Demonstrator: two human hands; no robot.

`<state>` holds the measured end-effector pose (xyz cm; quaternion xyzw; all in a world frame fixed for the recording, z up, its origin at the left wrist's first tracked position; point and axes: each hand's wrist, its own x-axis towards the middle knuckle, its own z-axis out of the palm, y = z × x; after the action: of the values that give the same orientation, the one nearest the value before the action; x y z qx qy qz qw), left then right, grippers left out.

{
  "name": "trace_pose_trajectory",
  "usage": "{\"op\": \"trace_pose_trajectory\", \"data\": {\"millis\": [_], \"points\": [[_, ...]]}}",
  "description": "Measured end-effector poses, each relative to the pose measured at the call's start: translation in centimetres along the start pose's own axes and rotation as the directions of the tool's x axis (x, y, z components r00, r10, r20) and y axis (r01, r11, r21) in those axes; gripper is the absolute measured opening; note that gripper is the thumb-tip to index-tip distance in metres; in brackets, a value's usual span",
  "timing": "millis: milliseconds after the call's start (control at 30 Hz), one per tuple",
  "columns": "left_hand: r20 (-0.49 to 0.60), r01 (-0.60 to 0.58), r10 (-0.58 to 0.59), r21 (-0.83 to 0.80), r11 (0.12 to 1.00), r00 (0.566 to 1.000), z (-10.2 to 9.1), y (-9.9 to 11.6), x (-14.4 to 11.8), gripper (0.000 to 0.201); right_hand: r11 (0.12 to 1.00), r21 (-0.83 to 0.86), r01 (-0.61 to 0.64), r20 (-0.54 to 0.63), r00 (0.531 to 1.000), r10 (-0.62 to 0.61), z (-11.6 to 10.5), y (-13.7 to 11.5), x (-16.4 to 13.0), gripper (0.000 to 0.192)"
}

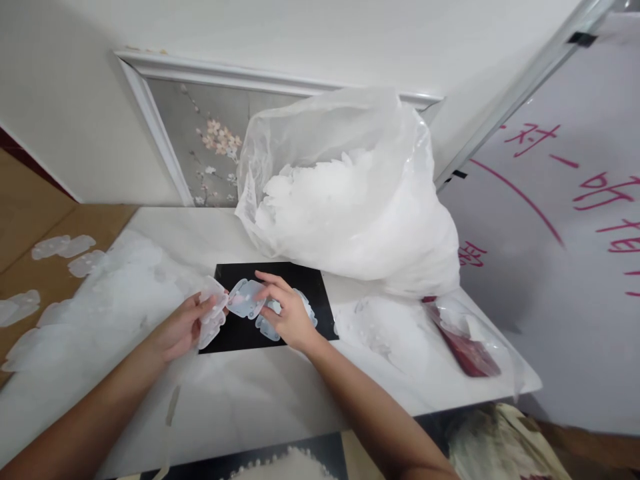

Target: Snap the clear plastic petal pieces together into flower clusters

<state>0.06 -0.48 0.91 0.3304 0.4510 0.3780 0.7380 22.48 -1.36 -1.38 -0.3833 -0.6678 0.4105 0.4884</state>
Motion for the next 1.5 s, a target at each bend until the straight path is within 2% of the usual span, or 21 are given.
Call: {"op": "trace_pose_trajectory", "data": {"millis": [33,100,167,267,333,400,467,567,633,700,767,833,933,1033,1100,1167,1233,1300,1367,1433,1500], "points": [[-0.005,0.001,-0.001,0.005,1.000,1.000,0.2,0.2,-0.1,0.034,0.999,-0.047,0.005,-0.013,1.000,-0.005,-0.1,-0.3,0.0,0.002],[-0.030,0.001,-0.001,0.014,1.000,1.000,0.6,0.4,-0.3,0.033,0.998,-0.054,-0.041,-0.055,0.998,0.038,-0.1,-0.6,0.0,0.014],[-0.052,0.003,-0.002,0.025,1.000,0.999,0.8,0.5,-0.5,0.030,0.986,0.070,-0.150,-0.098,0.983,0.156,0.0,-0.8,0.0,0.022],[-0.030,-0.010,0.011,0.032,0.999,1.000,0.9,0.3,-0.5,0.025,0.914,0.300,-0.274,-0.081,0.947,0.310,0.3,-0.6,0.0,0.032],[-0.014,-0.025,0.026,0.045,0.999,1.000,0.9,0.0,-0.5,0.026,0.901,0.332,-0.279,-0.057,0.947,0.315,0.2,-0.4,0.1,0.036],[-0.013,-0.037,0.038,0.065,0.997,0.999,1.0,-0.3,-0.5,0.029,0.933,0.248,-0.260,-0.061,0.957,0.283,0.1,-0.2,0.1,0.029],[-0.016,-0.045,0.047,0.091,0.995,0.999,1.2,-0.6,-0.5,0.030,0.971,0.121,-0.206,-0.083,0.973,0.217,-0.1,-0.1,0.2,0.030],[-0.037,-0.054,0.059,0.120,0.991,0.998,1.6,-0.9,-0.4,0.030,0.997,-0.072,0.015,-0.046,0.999,-0.018,-0.1,-0.1,0.0,0.036],[-0.052,-0.048,0.055,0.131,0.990,0.997,1.8,-1.1,-0.3,0.032,0.954,-0.225,0.200,0.074,0.979,-0.188,0.2,-0.1,-0.1,0.053],[-0.055,-0.036,0.044,0.127,0.991,0.998,1.9,-1.3,-0.2,0.034,0.863,-0.364,0.352,0.230,0.931,-0.283,0.7,-0.1,-0.3,0.066],[-0.037,-0.032,0.036,0.102,0.994,0.999,1.9,-1.5,-0.2,0.039,0.766,-0.460,0.449,0.361,0.883,-0.301,1.1,0.0,-0.4,0.068],[-0.001,-0.027,0.027,0.071,0.997,1.000,1.7,-1.6,-0.2,0.042,0.704,-0.514,0.490,0.428,0.858,-0.285,1.4,0.2,-0.4,0.060],[0.059,0.001,-0.002,0.028,1.000,0.998,1.6,-1.6,-0.3,0.043,0.671,-0.560,0.487,0.424,0.864,-0.273,1.3,0.5,-0.3,0.046],[0.091,0.038,-0.038,-0.003,0.999,0.995,1.5,-1.2,-0.4,0.042,0.679,-0.558,0.478,0.387,0.873,-0.297,1.1,0.6,-0.2,0.039],[0.132,0.052,-0.053,0.009,0.999,0.990,1.5,-0.8,-0.6,0.045,0.722,-0.517,0.461,0.352,0.883,-0.311,1.0,0.4,-0.2,0.035],[0.194,0.076,-0.088,0.071,0.995,0.977,1.3,-0.3,-0.8,0.049,0.816,-0.444,0.371,0.258,0.925,-0.280,1.0,0.1,-0.2,0.031],[0.221,0.087,-0.125,0.172,0.981,0.967,1.1,0.4,-1.1,0.043,0.938,-0.311,0.151,0.081,0.988,-0.132,1.0,-0.1,-0.1,0.031],[0.204,0.069,-0.121,0.244,0.967,0.971,0.8,1.1,-1.4,0.038,0.991,-0.063,-0.116,-0.075,0.991,0.111,1.0,-0.2,0.0,0.036],[0.171,0.024,-0.067,0.240,0.970,0.983,0.5,1.6,-1.5,0.044,0.926,0.247,-0.285,-0.103,0.943,0.317,0.9,-0.2,0.2,0.037],[0.114,-0.020,-0.002,0.186,0.982,0.994,0.2,1.9,-1.3,0.048,0.798,0.497,-0.342,-0.058,0.904,0.424,0.6,0.0,0.5,0.037],[0.032,-0.060,0.056,0.140,0.988,0.998,0.0,2.0,-1.0,0.051,0.677,0.638,-0.368,-0.013,0.873,0.487,0.3,0.2,0.8,0.041]]}}
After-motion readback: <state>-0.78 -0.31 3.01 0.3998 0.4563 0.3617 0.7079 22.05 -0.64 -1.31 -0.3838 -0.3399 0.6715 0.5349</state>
